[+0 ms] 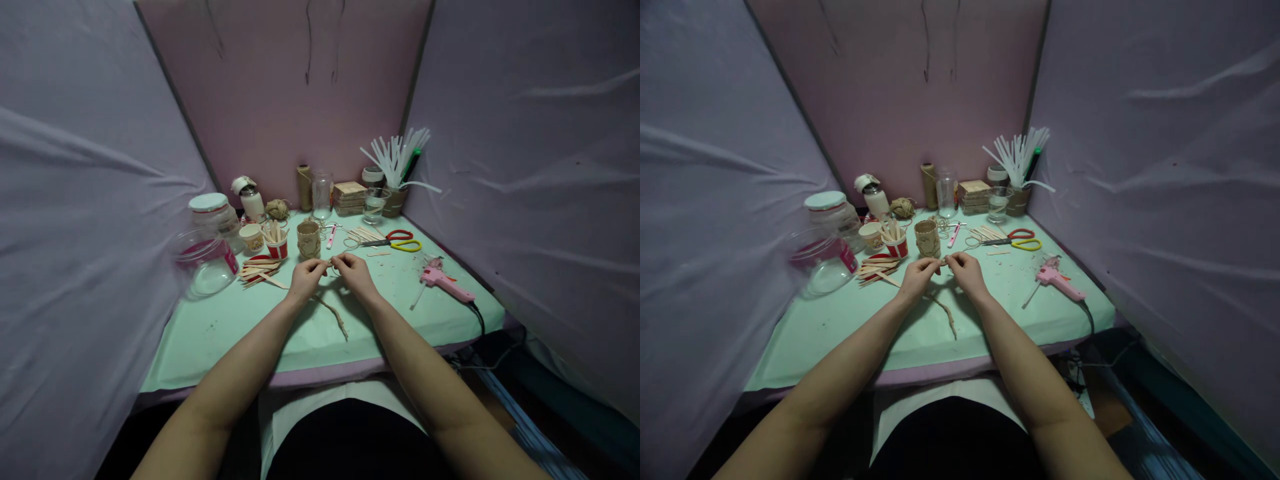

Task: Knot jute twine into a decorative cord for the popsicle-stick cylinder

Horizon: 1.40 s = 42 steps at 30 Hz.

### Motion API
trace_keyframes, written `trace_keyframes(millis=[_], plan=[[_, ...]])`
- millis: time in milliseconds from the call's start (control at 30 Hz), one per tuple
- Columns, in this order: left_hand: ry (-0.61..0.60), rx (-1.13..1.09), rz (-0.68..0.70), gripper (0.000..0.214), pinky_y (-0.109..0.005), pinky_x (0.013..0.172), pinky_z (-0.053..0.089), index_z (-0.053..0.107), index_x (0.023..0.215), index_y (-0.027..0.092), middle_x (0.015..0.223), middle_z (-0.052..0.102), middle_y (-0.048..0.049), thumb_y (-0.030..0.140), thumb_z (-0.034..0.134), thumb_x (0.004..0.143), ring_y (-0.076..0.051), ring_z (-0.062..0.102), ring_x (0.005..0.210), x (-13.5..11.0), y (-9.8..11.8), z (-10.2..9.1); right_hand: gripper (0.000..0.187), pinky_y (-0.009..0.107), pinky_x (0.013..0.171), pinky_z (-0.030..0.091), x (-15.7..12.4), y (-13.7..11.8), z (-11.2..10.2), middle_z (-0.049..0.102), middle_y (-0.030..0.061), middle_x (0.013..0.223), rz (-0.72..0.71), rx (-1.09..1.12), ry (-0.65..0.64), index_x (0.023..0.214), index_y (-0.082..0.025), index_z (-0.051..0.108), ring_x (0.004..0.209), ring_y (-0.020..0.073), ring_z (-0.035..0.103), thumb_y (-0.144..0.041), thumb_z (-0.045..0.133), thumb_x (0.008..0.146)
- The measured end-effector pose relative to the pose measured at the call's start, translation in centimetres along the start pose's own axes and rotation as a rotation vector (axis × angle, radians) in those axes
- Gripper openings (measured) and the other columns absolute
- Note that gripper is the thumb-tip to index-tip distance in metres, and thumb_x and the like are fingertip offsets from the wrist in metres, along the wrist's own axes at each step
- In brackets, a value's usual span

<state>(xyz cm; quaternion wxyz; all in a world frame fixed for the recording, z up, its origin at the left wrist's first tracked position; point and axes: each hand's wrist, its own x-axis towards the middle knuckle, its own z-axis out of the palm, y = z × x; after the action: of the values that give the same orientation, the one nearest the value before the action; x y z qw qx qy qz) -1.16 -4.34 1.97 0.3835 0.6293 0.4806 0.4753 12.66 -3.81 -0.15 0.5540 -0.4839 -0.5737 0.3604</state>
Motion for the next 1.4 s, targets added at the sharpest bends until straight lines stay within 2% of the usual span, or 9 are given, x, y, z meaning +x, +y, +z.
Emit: trace_keyframes(millis=[233, 367, 433, 600, 733, 800, 933, 1167, 1400], plan=[[0.02, -0.051, -0.008, 0.02, -0.023, 0.059, 0.036, 0.065, 0.062, 0.015, 0.059, 0.058, 0.0, 0.031, 0.056, 0.07, -0.011, 0.049, 0.06, 0.3, -0.5, 0.0, 0.031, 0.026, 0.059, 0.039, 0.0, -0.2, 0.0, 0.056, -0.0001, 0.065, -0.002, 0.005, 0.039, 0.078, -0.017, 0.062, 0.06, 0.013, 0.049, -0.045, 0.051, 0.079], [-0.017, -0.192, -0.094, 0.021, -0.022, 0.05, 0.03, 0.069, 0.072, 0.014, 0.058, 0.056, 0.0011, 0.032, 0.058, 0.07, -0.008, 0.04, 0.05, 0.6, -0.9, 0.0, 0.03, 0.027, 0.064, 0.044, 0.1, 0.0, -0.2, 0.06, 0.0047, 0.092, -0.067, -0.001, 0.066, 0.101, -0.019, 0.062, 0.066, 0.0126, 0.053, -0.037, 0.048, 0.081], [-0.061, -0.274, -0.136, 0.023, -0.022, 0.046, 0.025, 0.068, 0.073, 0.014, 0.058, 0.054, 0.0016, 0.035, 0.06, 0.07, -0.006, 0.034, 0.045, 0.6, -1.0, 0.0, 0.029, 0.028, 0.07, 0.045, 0.2, 0.1, -0.3, 0.058, 0.0067, 0.104, -0.137, -0.022, 0.022, 0.102, -0.02, 0.063, 0.075, 0.0134, 0.056, -0.031, 0.05, 0.079], [-0.083, -0.333, -0.14, 0.024, -0.022, 0.044, 0.02, 0.066, 0.069, 0.013, 0.055, 0.05, 0.0023, 0.037, 0.061, 0.069, -0.006, 0.032, 0.045, 0.7, -1.2, 0.2, 0.02, 0.028, 0.074, 0.043, 0.1, 0.1, -0.2, 0.064, 0.0037, 0.078, -0.154, -0.114, -0.067, 0.076, -0.018, 0.067, 0.077, 0.0161, 0.057, -0.031, 0.052, 0.078], [0.057, -0.292, -0.114, 0.019, -0.022, 0.045, 0.021, 0.064, 0.068, 0.015, 0.051, 0.043, 0.0048, 0.034, 0.062, 0.068, -0.006, 0.033, 0.046, 0.8, -1.2, 0.0, 0.024, 0.026, 0.068, 0.042, 0.0, -0.1, -0.2, 0.066, 0.0024, 0.071, -0.1, -0.127, -0.072, 0.078, -0.018, 0.07, 0.07, 0.0156, 0.058, -0.037, 0.055, 0.079], [0.092, -0.298, -0.13, 0.019, -0.022, 0.044, 0.02, 0.063, 0.067, 0.015, 0.052, 0.045, 0.0047, 0.034, 0.064, 0.067, -0.005, 0.032, 0.045, 0.8, -1.1, -0.1, 0.026, 0.026, 0.066, 0.042, 0.0, -0.1, -0.2, 0.066, 0.0024, 0.069, -0.087, -0.138, -0.078, 0.077, -0.018, 0.07, 0.067, 0.0151, 0.057, -0.038, 0.055, 0.079], [-0.015, -0.439, -0.228, 0.027, -0.021, 0.041, 0.016, 0.063, 0.074, 0.013, 0.065, 0.059, -0.0003, 0.037, 0.071, 0.065, -0.003, 0.027, 0.042, 0.9, -0.8, -0.5, 0.026, 0.025, 0.064, 0.042, -0.1, -0.2, -0.2, 0.067, 0.0026, 0.068, -0.083, -0.149, -0.067, 0.075, -0.017, 0.07, 0.065, 0.0146, 0.057, -0.038, 0.055, 0.078], [-0.245, -0.758, -0.392, 0.036, -0.016, 0.039, 0.013, 0.063, 0.08, 0.01, 0.07, 0.06, -0.0021, 0.027, 0.082, 0.055, 0.001, 0.025, 0.043, 1.1, -1.1, -0.9, 0.021, 0.025, 0.066, 0.042, -0.1, 0.1, -0.4, 0.068, 0.002, 0.068, -0.079, -0.228, -0.052, 0.077, -0.018, 0.071, 0.066, 0.0149, 0.059, -0.031, 0.055, 0.078], [-0.247, -0.789, -0.423, 0.037, -0.015, 0.039, 0.015, 0.062, 0.081, 0.011, 0.07, 0.061, -0.0019, 0.024, 0.083, 0.053, 0.001, 0.028, 0.043, 0.7, -0.8, -0.7, 0.02, 0.027, 0.066, 0.042, 0.0, 0.9, -0.5, 0.07, 0.0024, 0.071, -0.102, -0.403, -0.017, 0.072, -0.022, 0.072, 0.067, 0.0165, 0.061, -0.028, 0.054, 0.079]])
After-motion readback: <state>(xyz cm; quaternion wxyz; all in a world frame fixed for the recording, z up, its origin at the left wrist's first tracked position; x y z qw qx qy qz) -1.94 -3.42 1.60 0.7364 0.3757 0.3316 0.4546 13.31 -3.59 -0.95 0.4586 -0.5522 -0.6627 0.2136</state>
